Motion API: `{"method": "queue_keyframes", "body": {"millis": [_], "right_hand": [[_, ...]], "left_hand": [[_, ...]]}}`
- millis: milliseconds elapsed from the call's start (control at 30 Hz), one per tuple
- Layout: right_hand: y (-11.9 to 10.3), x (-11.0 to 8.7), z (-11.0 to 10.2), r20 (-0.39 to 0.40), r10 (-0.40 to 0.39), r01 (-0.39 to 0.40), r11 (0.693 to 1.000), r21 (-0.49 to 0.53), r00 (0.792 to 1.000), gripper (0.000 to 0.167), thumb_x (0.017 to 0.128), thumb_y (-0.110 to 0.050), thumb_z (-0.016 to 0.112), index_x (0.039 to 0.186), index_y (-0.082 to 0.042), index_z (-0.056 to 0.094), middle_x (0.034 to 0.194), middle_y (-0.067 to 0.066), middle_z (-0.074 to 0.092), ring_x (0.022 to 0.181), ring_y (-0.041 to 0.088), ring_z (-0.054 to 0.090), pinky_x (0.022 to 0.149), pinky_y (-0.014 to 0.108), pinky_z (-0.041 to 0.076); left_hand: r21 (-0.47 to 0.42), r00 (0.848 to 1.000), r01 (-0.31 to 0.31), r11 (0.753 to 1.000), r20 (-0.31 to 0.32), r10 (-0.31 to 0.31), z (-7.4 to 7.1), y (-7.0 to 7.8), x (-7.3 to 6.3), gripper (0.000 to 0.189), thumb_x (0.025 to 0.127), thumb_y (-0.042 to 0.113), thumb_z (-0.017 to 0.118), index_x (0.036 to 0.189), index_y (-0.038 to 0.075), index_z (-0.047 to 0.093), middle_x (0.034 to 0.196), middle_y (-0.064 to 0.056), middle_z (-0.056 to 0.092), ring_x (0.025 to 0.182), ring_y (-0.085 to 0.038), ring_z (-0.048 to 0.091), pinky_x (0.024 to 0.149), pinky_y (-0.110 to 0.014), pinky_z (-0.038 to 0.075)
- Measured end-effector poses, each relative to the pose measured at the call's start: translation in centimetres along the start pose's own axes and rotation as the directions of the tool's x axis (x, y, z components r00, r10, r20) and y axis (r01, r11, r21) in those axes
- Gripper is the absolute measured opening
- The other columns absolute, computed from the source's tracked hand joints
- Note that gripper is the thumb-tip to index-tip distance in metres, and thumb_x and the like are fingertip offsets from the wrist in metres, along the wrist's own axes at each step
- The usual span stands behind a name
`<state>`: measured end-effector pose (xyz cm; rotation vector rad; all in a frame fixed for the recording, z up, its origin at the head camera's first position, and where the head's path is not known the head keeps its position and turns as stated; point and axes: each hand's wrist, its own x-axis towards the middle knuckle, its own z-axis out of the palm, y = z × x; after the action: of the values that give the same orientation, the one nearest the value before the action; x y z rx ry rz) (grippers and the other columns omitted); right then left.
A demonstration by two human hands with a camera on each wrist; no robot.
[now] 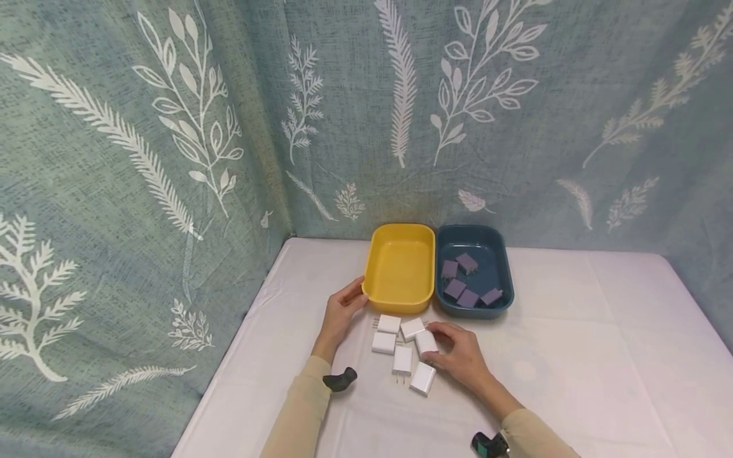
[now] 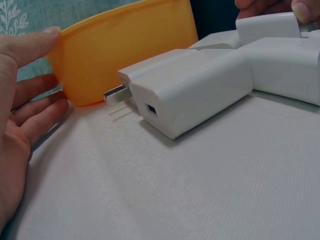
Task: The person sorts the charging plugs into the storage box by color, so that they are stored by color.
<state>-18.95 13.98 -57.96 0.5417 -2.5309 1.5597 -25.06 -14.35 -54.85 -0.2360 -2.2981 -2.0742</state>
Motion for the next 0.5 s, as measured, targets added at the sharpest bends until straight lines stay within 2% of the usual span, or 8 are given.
{"method": "queue_keyframes", "body": {"millis": [333, 500], "right_hand": [[-0.69, 0.17, -0.26, -0.019, -0.002, 0.001, 0.999, -0.039, 1.0, 0.053, 0.066, -0.016, 0.089, 0.114, -0.006, 0.069, 0.111, 0.006, 0.073, 0.105, 0.022, 0.067, 0.091, 0.033, 0.056], [-0.96, 0.53, -0.22, -0.015, -0.008, 0.007, 0.999, -0.032, 1.0, 0.053, 0.065, -0.019, 0.09, 0.113, -0.008, 0.069, 0.111, 0.006, 0.073, 0.105, 0.024, 0.067, 0.092, 0.035, 0.056]], "left_hand": [[0.002, 1.0, -0.007, 1.0, -0.001, 0.007, 0.0, -0.02, -0.07, 0.049, 0.092, 0.015, 0.067, 0.138, 0.005, 0.054, 0.137, -0.015, 0.059, 0.126, -0.028, 0.058, 0.1, -0.021, 0.05], [0.001, 1.0, -0.006, 1.0, 0.005, 0.006, -0.09, -0.05, -0.05, 0.05, 0.092, 0.015, 0.067, 0.139, 0.003, 0.053, 0.139, -0.017, 0.057, 0.127, -0.03, 0.057, 0.101, -0.021, 0.05]]}}
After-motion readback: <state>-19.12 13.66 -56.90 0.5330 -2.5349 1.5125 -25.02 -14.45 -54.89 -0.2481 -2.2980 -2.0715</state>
